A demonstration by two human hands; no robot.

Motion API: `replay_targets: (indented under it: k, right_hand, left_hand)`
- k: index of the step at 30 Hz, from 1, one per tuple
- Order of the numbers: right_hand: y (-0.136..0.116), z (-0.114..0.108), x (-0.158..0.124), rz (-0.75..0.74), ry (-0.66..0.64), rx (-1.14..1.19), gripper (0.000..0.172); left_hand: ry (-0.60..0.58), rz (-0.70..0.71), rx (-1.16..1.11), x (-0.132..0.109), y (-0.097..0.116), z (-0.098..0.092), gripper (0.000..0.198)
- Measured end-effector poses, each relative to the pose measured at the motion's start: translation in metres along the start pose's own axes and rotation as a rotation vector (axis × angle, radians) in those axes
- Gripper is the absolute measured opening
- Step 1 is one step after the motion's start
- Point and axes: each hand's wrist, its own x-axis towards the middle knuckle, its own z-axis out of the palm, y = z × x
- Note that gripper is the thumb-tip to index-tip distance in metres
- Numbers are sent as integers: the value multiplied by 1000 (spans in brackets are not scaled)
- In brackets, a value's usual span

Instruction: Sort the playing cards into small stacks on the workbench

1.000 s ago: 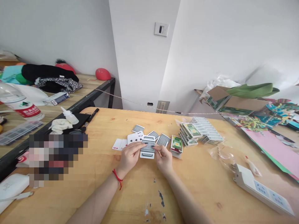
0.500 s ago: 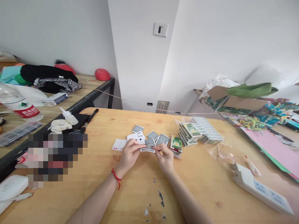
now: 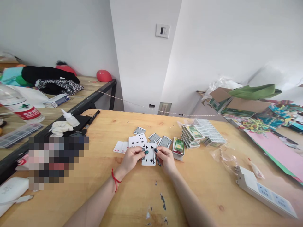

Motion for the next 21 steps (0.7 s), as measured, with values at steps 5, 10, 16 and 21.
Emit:
replay_targets:
  k: [5,10,16,21]
  right_hand:
    - [-2,-2,1,128,-75,69,22]
    - [0,-3,4,142,-38,74,23]
    - [2,2,3,33,39,-46,28]
    - [1,2,5,-46,60,-133,30]
  left_hand:
    - [-67,-78,-33,1,-3,-4,35]
    - [-92,-101,-22,2,-7,-3,37]
    - [-37,-31,39,2,-10,2,35]
    - [-39,-20,66,0,-12,8,32]
